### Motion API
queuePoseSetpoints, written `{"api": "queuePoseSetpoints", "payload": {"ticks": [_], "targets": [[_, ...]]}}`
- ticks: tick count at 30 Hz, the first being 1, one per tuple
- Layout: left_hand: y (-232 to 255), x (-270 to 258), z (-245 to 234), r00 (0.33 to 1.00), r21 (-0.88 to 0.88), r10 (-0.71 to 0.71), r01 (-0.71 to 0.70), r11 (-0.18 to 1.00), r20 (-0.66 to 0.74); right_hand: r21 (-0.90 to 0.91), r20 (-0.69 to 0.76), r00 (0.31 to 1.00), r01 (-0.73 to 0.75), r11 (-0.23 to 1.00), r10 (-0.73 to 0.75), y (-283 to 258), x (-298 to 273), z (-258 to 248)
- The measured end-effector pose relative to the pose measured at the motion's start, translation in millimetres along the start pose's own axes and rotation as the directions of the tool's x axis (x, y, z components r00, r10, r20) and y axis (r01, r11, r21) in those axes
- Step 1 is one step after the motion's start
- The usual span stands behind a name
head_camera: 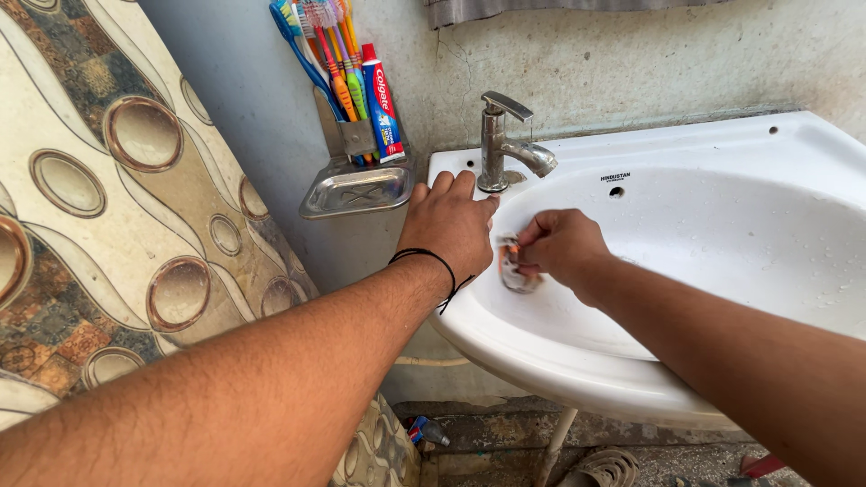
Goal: The person wipes the surface of a white bathroom sink using a cloth. They repeatedly rub the basin and the area around the faucet, then rinse the cloth under running water and continue wiping.
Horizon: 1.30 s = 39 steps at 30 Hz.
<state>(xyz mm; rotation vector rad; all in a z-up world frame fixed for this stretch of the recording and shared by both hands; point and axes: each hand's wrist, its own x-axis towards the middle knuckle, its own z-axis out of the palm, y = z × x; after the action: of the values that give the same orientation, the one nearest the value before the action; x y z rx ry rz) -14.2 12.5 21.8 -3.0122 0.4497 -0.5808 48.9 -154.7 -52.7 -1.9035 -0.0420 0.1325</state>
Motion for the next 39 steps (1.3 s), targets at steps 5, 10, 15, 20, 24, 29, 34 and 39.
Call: {"api": "queuePoseSetpoints", "payload": {"ticks": [5,10,15,20,24,29,34,39], "targets": [[1,-1,-2,1.000,0.017,0.003,-0.003,1.000,0.005,0.146,0.103,0.992,-0.081,0.986,0.066,-4,-3,-4],[2,-3,-3,0.998,0.012,-0.018,0.017,1.000,0.059,0.175,0.240,0.964,0.077,0.982,-0.118,-10,-8,-2],[2,-3,-2,1.000,0.017,-0.014,0.014,1.000,0.019,0.135,-0.075,0.990,-0.110,0.985,0.120,-10,-6,-3],[2,-1,-3,0.999,-0.006,-0.038,0.038,0.999,0.031,0.122,-0.032,0.995,-0.087,0.989,0.091,-8,-6,-8],[1,-4,-3,0.999,-0.010,-0.032,0.033,0.999,0.023,0.072,0.137,0.990,0.033,0.997,-0.042,-14,-13,-2],[0,-3,0,1.000,-0.011,-0.022,0.023,1.000,0.007,-0.079,-0.002,0.998,-0.067,0.995,0.067,-18,-15,1],[-5,0,3,0.998,-0.097,-0.058,0.059,0.993,0.019,0.082,0.082,0.990,-0.126,0.989,0.119,-15,-8,-4],[-8,3,7,0.995,-0.219,-0.092,0.096,0.971,0.028,0.285,0.325,0.944,-0.047,0.957,-0.050,-18,-10,-2]]}}
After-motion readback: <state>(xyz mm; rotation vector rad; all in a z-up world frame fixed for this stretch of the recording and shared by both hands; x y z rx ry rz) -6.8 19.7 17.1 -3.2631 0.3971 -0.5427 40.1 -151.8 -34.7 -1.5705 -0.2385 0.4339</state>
